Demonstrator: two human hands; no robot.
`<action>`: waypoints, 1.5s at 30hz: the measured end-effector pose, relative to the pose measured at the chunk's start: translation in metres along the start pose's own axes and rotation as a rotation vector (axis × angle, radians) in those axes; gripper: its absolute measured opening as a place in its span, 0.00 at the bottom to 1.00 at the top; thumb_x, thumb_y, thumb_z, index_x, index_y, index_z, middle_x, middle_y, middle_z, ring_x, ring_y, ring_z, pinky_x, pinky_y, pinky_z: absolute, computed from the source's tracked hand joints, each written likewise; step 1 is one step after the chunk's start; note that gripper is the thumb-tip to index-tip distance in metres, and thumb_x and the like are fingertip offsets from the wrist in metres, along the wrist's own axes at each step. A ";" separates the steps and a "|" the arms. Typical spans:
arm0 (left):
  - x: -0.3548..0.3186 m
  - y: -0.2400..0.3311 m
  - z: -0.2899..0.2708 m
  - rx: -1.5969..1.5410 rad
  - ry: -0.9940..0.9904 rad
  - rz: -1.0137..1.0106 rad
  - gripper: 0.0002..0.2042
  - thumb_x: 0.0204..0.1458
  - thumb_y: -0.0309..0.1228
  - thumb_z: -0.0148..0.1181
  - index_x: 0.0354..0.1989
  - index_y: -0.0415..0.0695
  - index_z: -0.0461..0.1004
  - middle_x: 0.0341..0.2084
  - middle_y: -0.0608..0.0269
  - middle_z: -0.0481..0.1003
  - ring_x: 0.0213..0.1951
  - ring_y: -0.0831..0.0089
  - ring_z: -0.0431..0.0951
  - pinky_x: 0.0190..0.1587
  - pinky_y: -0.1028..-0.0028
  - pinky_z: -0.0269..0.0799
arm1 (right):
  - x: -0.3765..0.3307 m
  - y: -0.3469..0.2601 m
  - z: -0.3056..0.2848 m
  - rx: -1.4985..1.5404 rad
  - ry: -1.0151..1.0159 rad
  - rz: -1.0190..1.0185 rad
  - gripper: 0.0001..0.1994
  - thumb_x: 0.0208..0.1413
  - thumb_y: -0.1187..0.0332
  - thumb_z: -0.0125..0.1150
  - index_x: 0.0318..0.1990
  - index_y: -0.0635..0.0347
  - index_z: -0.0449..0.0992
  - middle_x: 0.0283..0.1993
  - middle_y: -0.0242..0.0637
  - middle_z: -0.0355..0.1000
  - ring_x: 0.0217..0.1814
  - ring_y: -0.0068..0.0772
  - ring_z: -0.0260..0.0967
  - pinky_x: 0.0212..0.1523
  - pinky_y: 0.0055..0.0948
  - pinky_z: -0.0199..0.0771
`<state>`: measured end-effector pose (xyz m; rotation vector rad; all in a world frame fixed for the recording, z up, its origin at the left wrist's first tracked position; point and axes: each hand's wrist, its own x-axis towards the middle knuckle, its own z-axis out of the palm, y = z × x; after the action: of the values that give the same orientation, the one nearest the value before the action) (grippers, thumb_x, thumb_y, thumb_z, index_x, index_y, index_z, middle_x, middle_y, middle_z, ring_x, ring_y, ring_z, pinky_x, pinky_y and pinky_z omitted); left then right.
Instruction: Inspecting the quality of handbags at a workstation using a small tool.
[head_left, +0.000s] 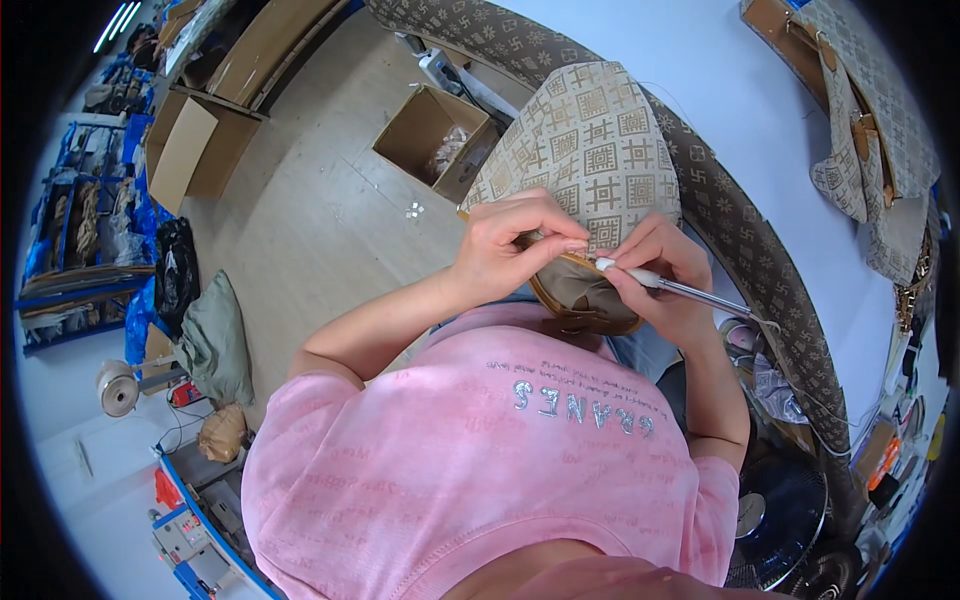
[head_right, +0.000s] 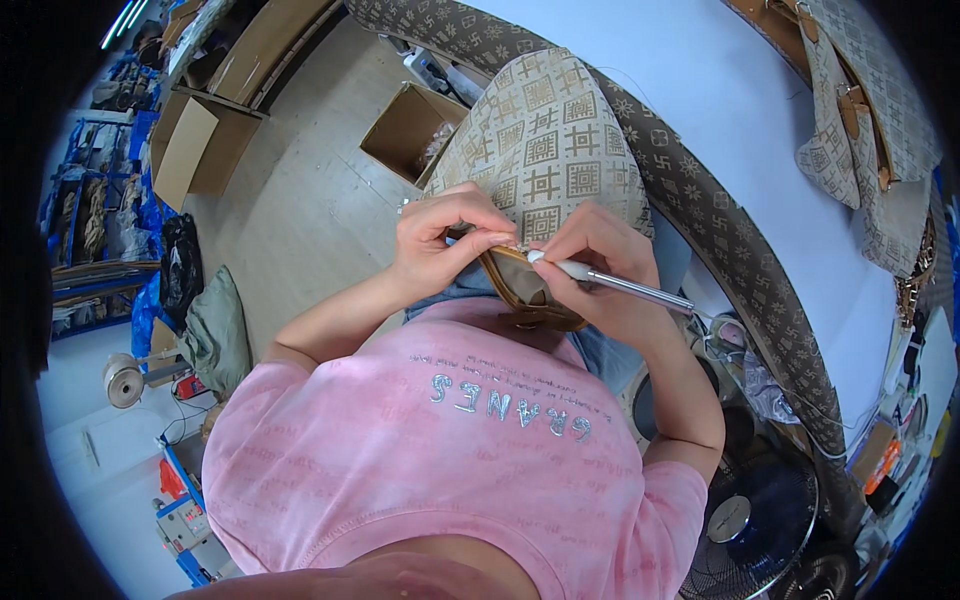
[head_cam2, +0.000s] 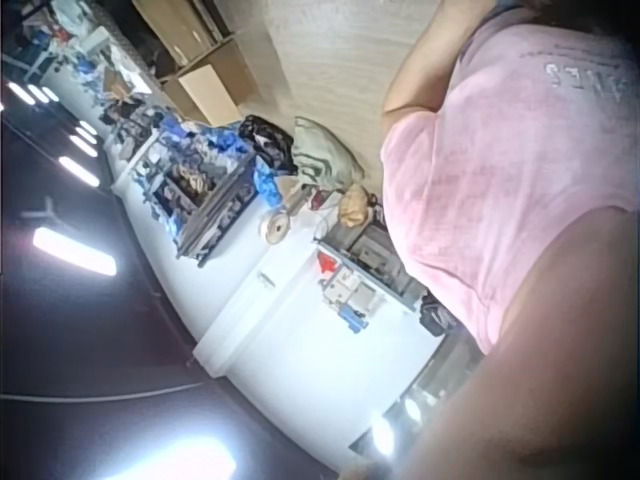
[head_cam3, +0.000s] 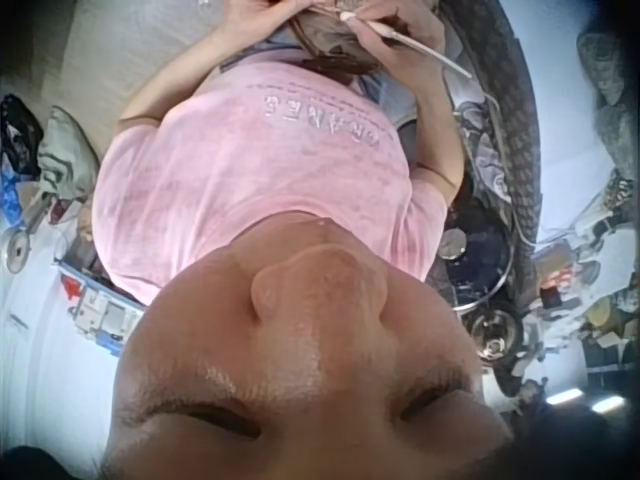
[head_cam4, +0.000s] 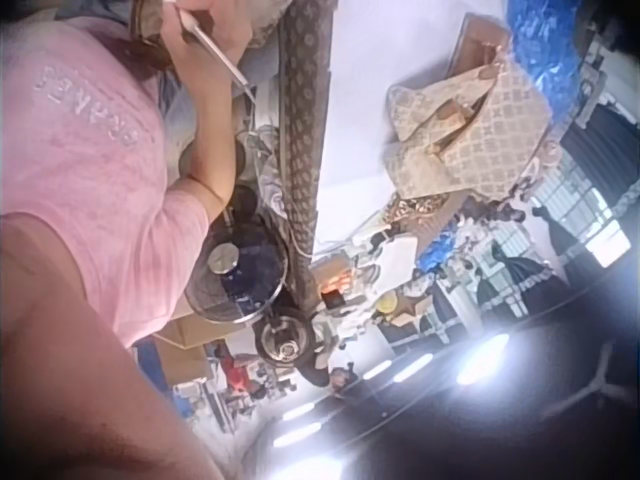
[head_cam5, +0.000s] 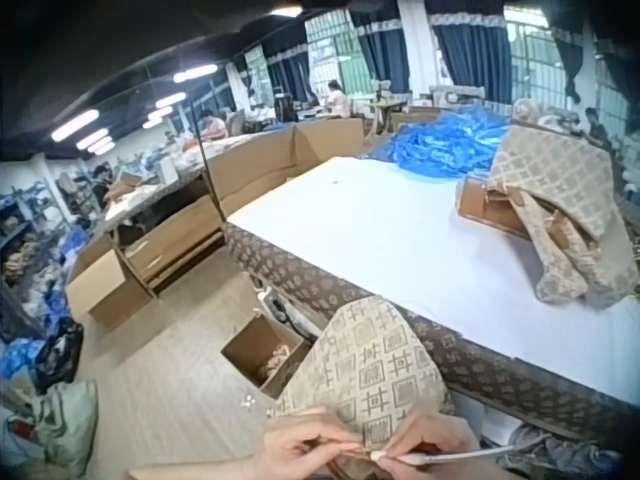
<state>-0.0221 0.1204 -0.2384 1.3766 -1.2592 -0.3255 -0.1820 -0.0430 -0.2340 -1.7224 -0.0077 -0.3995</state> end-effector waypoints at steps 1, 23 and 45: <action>0.000 0.000 0.000 0.000 0.002 0.005 0.02 0.49 0.19 0.64 0.31 0.36 0.79 0.27 0.58 0.79 0.30 0.71 0.78 0.33 0.75 0.71 | 0.000 0.000 0.000 -0.003 0.001 0.003 0.07 0.48 0.84 0.63 0.32 0.65 0.73 0.36 0.38 0.67 0.38 0.24 0.70 0.49 0.27 0.78; -0.002 -0.007 0.004 -0.072 0.065 0.041 0.04 0.49 0.18 0.62 0.33 0.37 0.77 0.28 0.59 0.78 0.29 0.71 0.76 0.33 0.74 0.70 | 0.005 -0.001 0.000 0.125 0.011 -0.025 0.07 0.49 0.85 0.60 0.34 0.66 0.73 0.36 0.38 0.67 0.37 0.23 0.68 0.49 0.28 0.78; -0.004 -0.009 0.006 -0.070 0.113 0.007 0.04 0.50 0.18 0.62 0.34 0.37 0.78 0.27 0.60 0.77 0.28 0.73 0.76 0.32 0.75 0.69 | 0.013 -0.011 0.009 -0.099 0.005 -0.022 0.08 0.45 0.83 0.67 0.31 0.63 0.74 0.35 0.36 0.70 0.33 0.21 0.69 0.33 0.18 0.69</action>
<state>-0.0246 0.1184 -0.2494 1.3128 -1.1490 -0.2803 -0.1700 -0.0352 -0.2208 -1.8205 -0.0030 -0.4270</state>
